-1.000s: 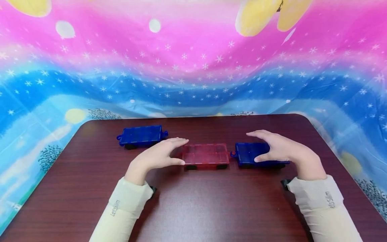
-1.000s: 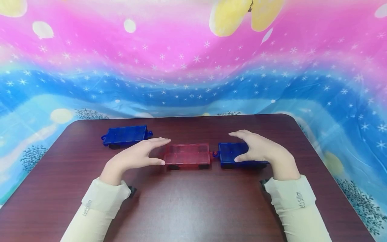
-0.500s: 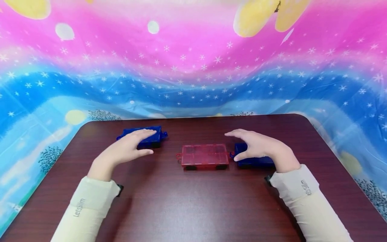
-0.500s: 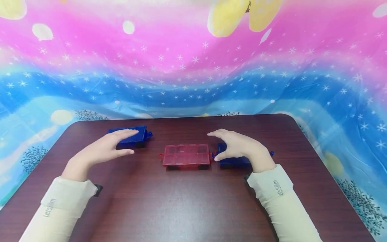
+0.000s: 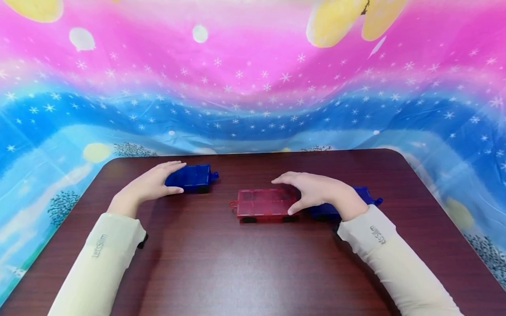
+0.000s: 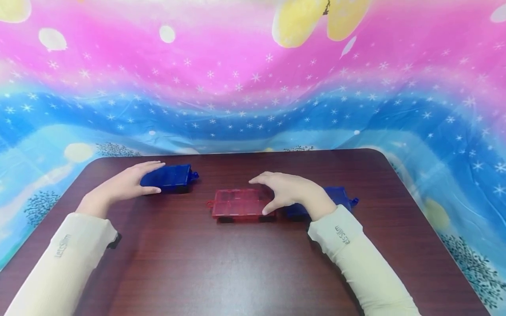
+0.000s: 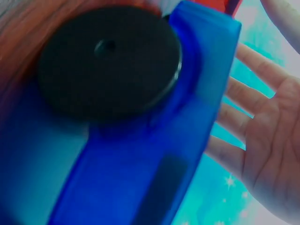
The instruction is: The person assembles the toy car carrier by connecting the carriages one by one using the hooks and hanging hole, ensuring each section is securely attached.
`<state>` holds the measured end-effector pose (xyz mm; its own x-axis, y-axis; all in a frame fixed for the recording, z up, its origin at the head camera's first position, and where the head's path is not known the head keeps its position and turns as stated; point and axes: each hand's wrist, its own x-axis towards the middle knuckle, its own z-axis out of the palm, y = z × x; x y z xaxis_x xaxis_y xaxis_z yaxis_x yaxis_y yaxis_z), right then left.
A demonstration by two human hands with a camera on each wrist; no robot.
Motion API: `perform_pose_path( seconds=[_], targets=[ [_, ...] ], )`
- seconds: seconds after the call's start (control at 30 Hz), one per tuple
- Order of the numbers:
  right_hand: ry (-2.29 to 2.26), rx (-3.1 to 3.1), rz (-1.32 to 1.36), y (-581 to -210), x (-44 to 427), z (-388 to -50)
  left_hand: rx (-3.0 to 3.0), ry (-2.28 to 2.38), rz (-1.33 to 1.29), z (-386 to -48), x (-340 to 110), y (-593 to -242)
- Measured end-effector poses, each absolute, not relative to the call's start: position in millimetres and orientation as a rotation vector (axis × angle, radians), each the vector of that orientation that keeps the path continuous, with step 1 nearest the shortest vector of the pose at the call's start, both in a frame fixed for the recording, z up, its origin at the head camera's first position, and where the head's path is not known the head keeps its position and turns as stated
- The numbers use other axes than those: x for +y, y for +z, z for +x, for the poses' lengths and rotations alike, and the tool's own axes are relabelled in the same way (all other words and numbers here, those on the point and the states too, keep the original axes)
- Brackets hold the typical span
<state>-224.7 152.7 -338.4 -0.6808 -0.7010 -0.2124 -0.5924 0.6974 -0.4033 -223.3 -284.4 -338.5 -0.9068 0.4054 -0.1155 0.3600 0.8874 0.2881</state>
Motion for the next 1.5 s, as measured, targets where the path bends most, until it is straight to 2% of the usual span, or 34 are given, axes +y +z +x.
perform_pose_path(
  seconds=[0.3,0.67,1.5],
  targets=[
    [-0.376,2.531,-0.996,-338,133,-221,2.876,0.374,0.584,-243,-281,-351],
    [-0.354,2.487,-0.992,-338,128,-219,2.844,0.358,0.535,-250,-279,-354],
    [-0.275,2.485,-0.920,-343,129,-221,2.844,0.291,0.581,-239,-283,-354]
  ],
)
